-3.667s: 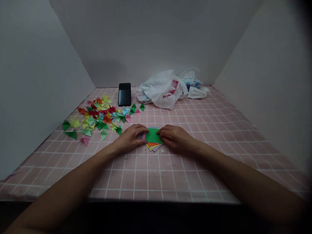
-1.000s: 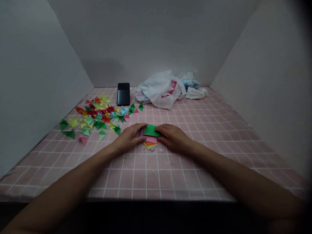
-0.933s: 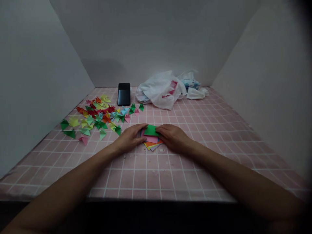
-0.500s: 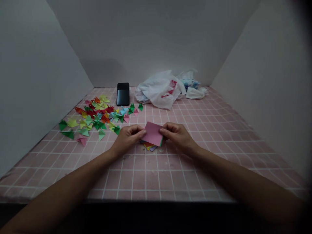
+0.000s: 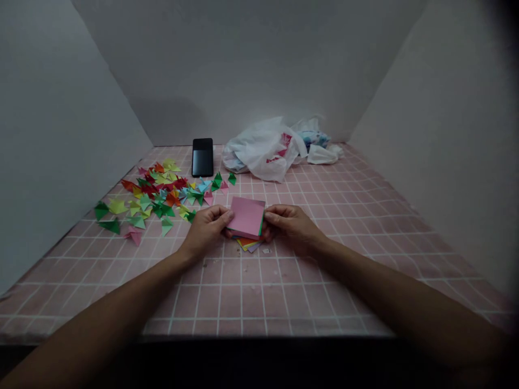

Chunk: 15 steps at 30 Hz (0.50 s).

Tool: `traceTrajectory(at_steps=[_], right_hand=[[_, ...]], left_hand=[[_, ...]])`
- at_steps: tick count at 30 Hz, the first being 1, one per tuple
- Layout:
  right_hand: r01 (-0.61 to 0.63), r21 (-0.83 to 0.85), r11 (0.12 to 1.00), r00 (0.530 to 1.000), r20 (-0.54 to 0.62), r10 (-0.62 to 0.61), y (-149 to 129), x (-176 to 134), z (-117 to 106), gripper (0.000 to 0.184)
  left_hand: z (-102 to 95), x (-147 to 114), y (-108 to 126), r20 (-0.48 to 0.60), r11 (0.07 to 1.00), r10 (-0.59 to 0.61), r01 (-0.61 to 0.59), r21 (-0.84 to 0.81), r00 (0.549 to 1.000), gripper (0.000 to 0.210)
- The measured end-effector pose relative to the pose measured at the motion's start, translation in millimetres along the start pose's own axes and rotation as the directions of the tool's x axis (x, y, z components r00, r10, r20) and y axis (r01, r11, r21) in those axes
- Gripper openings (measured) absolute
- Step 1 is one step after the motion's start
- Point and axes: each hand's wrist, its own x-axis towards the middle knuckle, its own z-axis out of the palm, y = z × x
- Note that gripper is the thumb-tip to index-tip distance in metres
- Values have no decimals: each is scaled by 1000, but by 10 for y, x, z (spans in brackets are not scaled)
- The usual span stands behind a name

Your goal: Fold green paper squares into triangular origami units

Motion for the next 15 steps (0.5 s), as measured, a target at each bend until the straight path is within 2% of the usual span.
traceTrajectory(at_steps=[8,15], right_hand=[[4,67,998,998,60,-8,8,-5,-3,33],[-3,78,997,995,99,-4,14,-8,-12,29]], left_hand=[[11,-12,11,8,994,-78,79,-78,997,39],[25,4,-37,119,966,-146,168,-196,982,40]])
